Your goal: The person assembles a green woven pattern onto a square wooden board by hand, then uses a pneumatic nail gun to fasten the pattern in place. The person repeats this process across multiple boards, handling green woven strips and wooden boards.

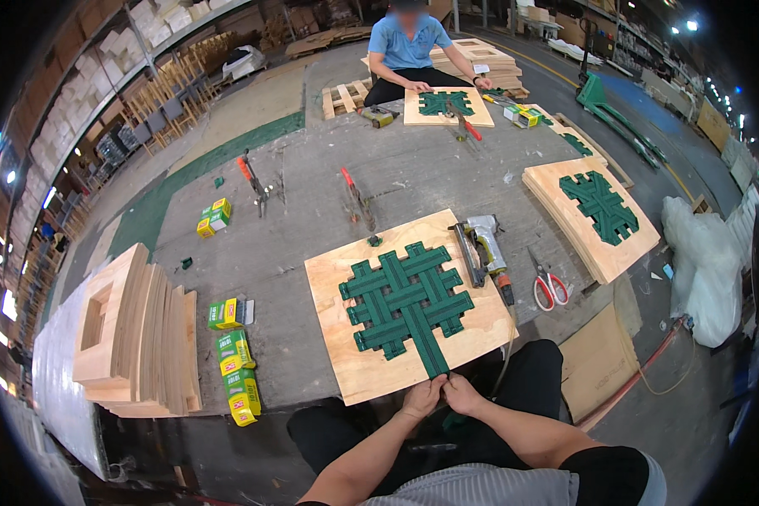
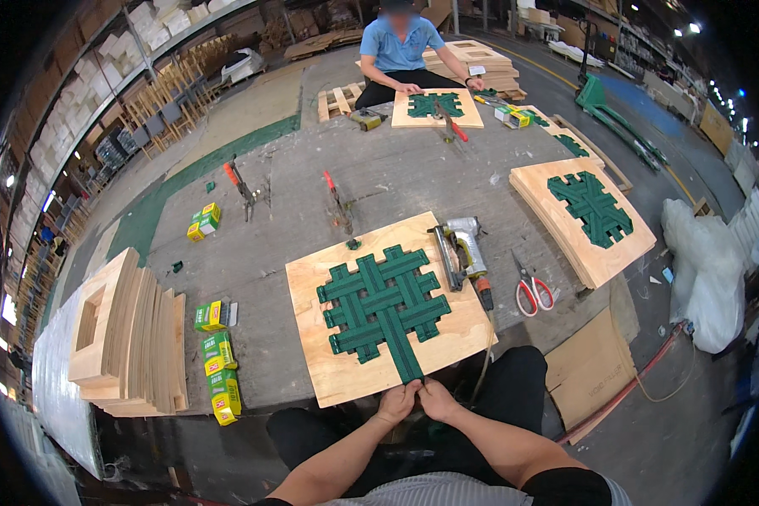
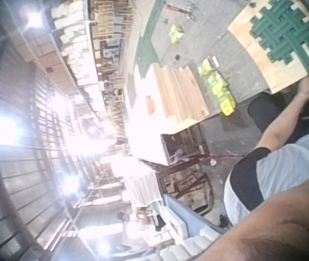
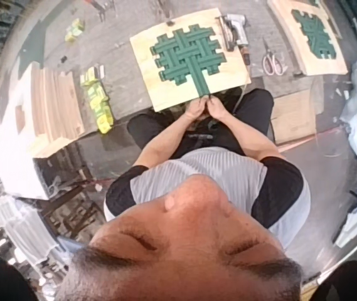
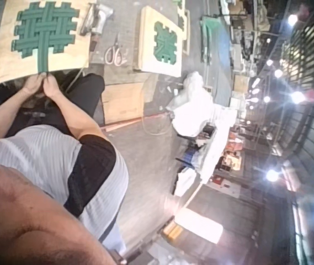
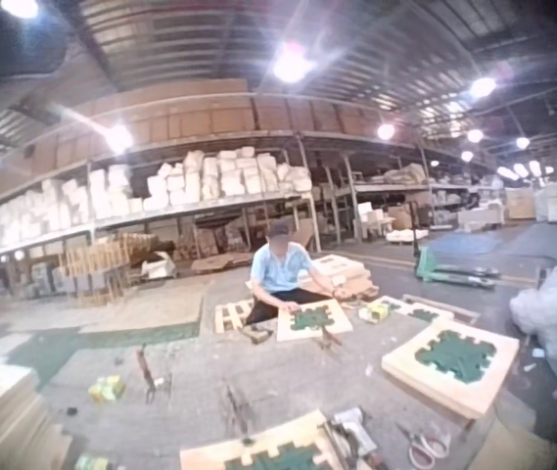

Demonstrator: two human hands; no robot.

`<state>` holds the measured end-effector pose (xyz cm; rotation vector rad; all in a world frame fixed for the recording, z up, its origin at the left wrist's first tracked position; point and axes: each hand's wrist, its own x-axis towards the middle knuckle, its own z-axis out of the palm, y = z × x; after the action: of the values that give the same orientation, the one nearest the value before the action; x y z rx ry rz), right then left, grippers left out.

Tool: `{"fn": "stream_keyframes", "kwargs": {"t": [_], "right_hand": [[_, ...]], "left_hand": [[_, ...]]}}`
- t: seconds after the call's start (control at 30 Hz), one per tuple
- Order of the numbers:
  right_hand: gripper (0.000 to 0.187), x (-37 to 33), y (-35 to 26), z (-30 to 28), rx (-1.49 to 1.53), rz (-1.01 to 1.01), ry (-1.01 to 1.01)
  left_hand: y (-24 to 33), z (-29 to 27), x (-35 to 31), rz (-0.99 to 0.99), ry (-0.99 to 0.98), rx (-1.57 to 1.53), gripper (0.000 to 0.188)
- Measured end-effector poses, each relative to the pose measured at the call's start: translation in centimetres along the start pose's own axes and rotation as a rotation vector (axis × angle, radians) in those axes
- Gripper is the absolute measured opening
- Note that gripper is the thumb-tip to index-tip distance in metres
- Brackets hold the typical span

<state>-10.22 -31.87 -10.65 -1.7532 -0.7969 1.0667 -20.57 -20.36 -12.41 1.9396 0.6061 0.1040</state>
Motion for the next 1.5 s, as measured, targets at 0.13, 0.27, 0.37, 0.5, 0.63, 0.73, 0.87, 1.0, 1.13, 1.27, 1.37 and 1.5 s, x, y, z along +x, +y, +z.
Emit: {"fn": "stream_keyframes", "kwargs": {"t": [0.13,0.27,0.37,0.5,0.63,0.73,0.87,1.0,1.13,1.27,1.37,1.5], "right_hand": [[0.028,-0.7,-0.5,-0.8,-0.16,0.064,0.038],[0.03,-3.3,-3.2,-3.0,-0.631,-0.165,0.154],[0.024,-2.1,-9.8,-8.2,-0.406,-0.076,0.199],[0.03,6.5,-12.4,-18.8,-0.531,-0.159,0.623],[0.032,14.9,-13.4,-24.1,-0.486,0.203,0.62],[0.027,18.0,-12.8,-25.1,-0.171,0.364,0.534],[0.018,19.7,-13.6,-23.9,-0.006,0.337,0.438],[0.033,16.4,-14.9,-23.7,0.141,0.181,0.528],[0.03,9.9,-20.6,-20.6,0.325,-0.074,0.554],[0.031,2.1,-22.4,-20.2,0.512,0.061,0.489],[0.028,-0.9,-20.3,-16.7,0.332,0.135,0.469],[0.025,-1.8,-18.2,-9.3,0.177,0.242,0.334]], "left_hand": [[0.7,0.6,0.0,0.082,0.13,0.075,0.056],[-0.2,0.5,0.3,0.135,0.142,0.127,0.054],[-0.8,0.3,0.5,0.15,0.137,0.174,0.052],[-0.6,0.5,0.9,0.257,0.228,0.19,0.052],[-1.1,0.7,1.0,0.288,0.229,0.281,0.055],[-0.9,0.8,1.0,0.336,0.237,0.256,0.058],[-1.3,0.1,0.9,0.291,0.171,0.33,0.061],[-1.3,0.6,1.2,0.345,0.213,0.337,0.061],[-1.3,-0.7,1.0,0.37,0.346,0.335,0.053],[0.1,-0.8,0.8,0.385,0.354,0.304,0.051],[0.2,-0.7,0.7,0.384,0.345,0.281,0.051],[0.0,-1.0,0.9,0.411,0.406,0.295,0.048]]}}
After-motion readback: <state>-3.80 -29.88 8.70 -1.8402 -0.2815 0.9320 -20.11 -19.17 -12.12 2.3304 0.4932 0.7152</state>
